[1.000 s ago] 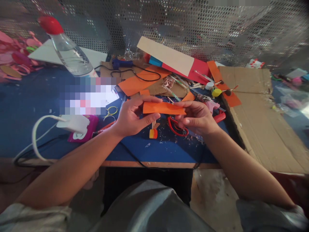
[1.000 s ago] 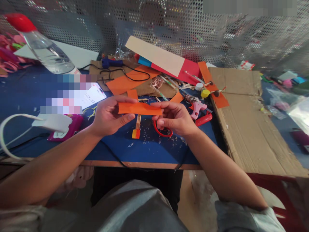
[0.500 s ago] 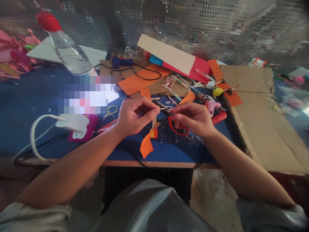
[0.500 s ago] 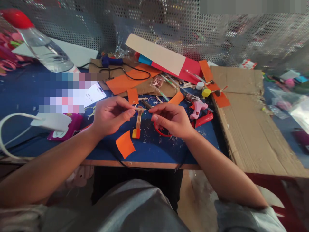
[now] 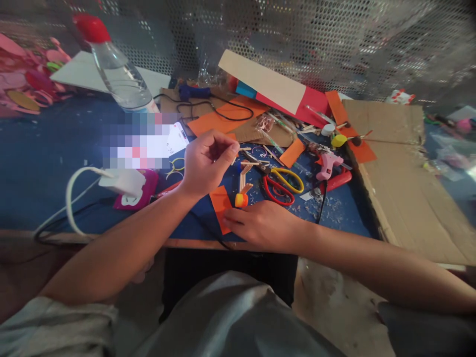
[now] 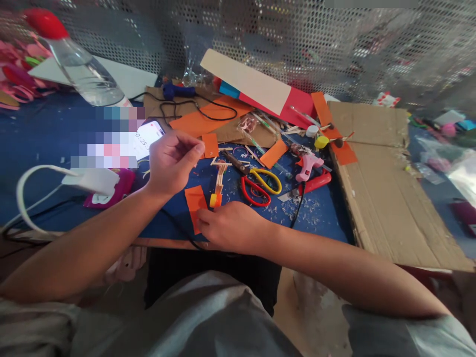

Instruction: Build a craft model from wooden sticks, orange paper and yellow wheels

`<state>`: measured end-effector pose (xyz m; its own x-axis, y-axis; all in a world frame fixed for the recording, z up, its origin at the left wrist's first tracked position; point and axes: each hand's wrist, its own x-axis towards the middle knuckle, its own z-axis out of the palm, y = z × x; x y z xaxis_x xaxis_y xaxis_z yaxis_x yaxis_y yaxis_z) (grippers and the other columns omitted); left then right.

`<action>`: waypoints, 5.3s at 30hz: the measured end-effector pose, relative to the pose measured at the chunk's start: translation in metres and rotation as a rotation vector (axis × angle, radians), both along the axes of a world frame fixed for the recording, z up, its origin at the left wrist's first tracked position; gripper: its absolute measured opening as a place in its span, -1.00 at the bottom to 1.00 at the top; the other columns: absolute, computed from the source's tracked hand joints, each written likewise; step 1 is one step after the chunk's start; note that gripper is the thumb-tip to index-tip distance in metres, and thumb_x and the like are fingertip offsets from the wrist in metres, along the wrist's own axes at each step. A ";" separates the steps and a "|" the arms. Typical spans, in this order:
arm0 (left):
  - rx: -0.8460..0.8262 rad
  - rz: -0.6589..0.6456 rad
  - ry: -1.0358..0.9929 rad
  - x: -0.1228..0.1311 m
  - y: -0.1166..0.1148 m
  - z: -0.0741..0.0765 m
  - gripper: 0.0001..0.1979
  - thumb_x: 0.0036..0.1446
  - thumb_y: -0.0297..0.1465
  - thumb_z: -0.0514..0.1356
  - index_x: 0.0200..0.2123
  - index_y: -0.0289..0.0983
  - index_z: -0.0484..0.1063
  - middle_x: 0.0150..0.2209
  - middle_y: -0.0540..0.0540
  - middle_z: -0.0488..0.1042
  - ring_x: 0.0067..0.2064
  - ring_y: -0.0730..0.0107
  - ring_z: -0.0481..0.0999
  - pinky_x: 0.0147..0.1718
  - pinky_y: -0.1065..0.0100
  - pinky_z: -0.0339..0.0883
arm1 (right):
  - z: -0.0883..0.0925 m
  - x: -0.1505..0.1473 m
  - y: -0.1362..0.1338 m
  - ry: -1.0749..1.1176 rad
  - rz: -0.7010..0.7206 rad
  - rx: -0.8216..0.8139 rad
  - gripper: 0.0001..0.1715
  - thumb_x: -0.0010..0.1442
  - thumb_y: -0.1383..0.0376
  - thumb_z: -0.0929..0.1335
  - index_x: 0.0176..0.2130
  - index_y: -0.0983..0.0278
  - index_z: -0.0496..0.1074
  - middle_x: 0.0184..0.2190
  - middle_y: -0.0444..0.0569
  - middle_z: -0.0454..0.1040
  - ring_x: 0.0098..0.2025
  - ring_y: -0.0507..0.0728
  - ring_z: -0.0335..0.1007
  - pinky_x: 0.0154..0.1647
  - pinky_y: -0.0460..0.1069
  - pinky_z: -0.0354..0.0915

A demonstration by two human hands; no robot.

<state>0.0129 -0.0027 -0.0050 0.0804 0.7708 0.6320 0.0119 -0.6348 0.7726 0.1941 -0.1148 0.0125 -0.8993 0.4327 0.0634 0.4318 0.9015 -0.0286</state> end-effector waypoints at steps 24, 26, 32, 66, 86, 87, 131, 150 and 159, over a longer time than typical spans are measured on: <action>0.098 -0.313 0.162 -0.006 -0.010 -0.004 -0.52 0.27 -0.21 0.53 0.20 -0.12 0.58 -0.17 -0.10 0.71 -0.38 0.41 0.65 -0.47 0.41 0.50 | -0.004 0.064 0.078 1.370 -0.437 -0.598 -0.34 -0.26 -0.12 0.81 -0.36 0.15 0.60 -0.35 -0.09 0.69 -0.34 0.12 0.61 -0.31 0.01 0.58; 0.113 -0.287 0.159 -0.005 -0.009 -0.003 -0.54 0.24 -0.20 0.56 0.14 -0.15 0.62 -0.10 -0.15 0.72 -0.34 0.41 0.66 -0.42 0.41 0.57 | -0.007 0.063 0.075 1.340 -0.414 -0.633 -0.36 -0.20 -0.12 0.79 -0.34 0.17 0.61 -0.35 -0.07 0.70 -0.34 0.12 0.62 -0.29 0.01 0.59; 0.155 -0.294 0.136 -0.005 -0.008 0.003 -0.61 0.16 -0.11 0.61 -0.12 -0.20 0.66 -0.23 -0.10 0.73 -0.33 0.40 0.70 -0.38 0.44 0.60 | -0.012 0.061 0.066 1.323 -0.288 -0.586 -0.52 0.03 -0.01 0.75 -0.23 0.20 0.68 -0.27 -0.01 0.75 -0.27 0.12 0.68 -0.21 0.00 0.60; 0.123 -0.135 0.168 0.000 -0.016 0.003 -0.76 0.27 -0.20 0.53 -0.27 -0.23 0.66 -0.28 -0.12 0.75 -0.30 0.39 0.69 -0.28 0.37 0.59 | -0.014 0.047 0.061 1.404 -0.374 -0.242 -0.71 0.17 0.07 0.70 -0.36 0.16 0.71 -0.32 -0.01 0.76 -0.28 0.14 0.70 -0.24 0.05 0.63; -0.022 -0.302 0.078 0.001 -0.025 0.004 -0.76 0.26 -0.31 0.55 -0.06 -0.23 0.69 -0.12 -0.16 0.81 -0.18 0.30 0.84 -0.19 0.41 0.77 | -0.016 0.050 0.059 1.244 -0.309 -0.104 -0.84 0.31 0.22 0.63 -0.08 0.11 0.81 -0.25 -0.01 0.81 -0.29 0.15 0.73 -0.20 0.05 0.63; -0.051 -0.310 0.062 0.001 -0.025 0.004 -0.73 0.26 -0.30 0.56 -0.04 -0.23 0.68 -0.11 -0.16 0.81 -0.17 0.28 0.85 -0.20 0.40 0.78 | -0.015 0.051 0.058 1.250 -0.319 -0.109 -0.86 0.31 0.23 0.63 -0.09 0.11 0.82 -0.26 -0.02 0.81 -0.30 0.14 0.72 -0.22 0.05 0.62; -0.012 -0.092 0.158 0.003 -0.026 0.010 -0.70 0.13 -0.09 0.62 -0.28 -0.17 0.76 -0.39 -0.03 0.76 -0.46 0.42 0.70 -0.49 0.44 0.60 | -0.013 0.052 0.058 1.160 -0.406 -0.078 -0.83 0.34 0.12 0.61 -0.14 0.13 0.81 -0.26 0.00 0.79 -0.29 0.16 0.69 -0.21 0.08 0.60; 0.005 -0.119 0.182 0.003 -0.026 0.007 -0.69 0.13 -0.09 0.62 -0.27 -0.18 0.76 -0.37 -0.04 0.77 -0.43 0.41 0.72 -0.43 0.44 0.65 | -0.012 0.050 0.056 1.110 -0.352 0.010 -0.93 0.36 0.24 0.57 -0.21 0.12 0.77 -0.29 -0.02 0.79 -0.28 0.16 0.71 -0.20 0.07 0.60; -0.141 -0.170 0.131 0.004 -0.025 0.007 -0.65 0.19 -0.08 0.59 -0.24 -0.23 0.71 -0.37 -0.08 0.75 -0.44 0.39 0.72 -0.47 0.42 0.63 | -0.011 0.048 0.054 1.172 -0.481 -0.184 -0.65 0.38 -0.01 0.57 -0.30 0.17 0.74 -0.38 -0.04 0.74 -0.39 0.11 0.59 -0.34 0.04 0.45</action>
<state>0.0167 -0.0279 0.0023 0.2906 0.8189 0.4950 0.0204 -0.5225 0.8524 0.2426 -0.0605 0.0013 -0.0980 0.7840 0.6130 0.3439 0.6047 -0.7184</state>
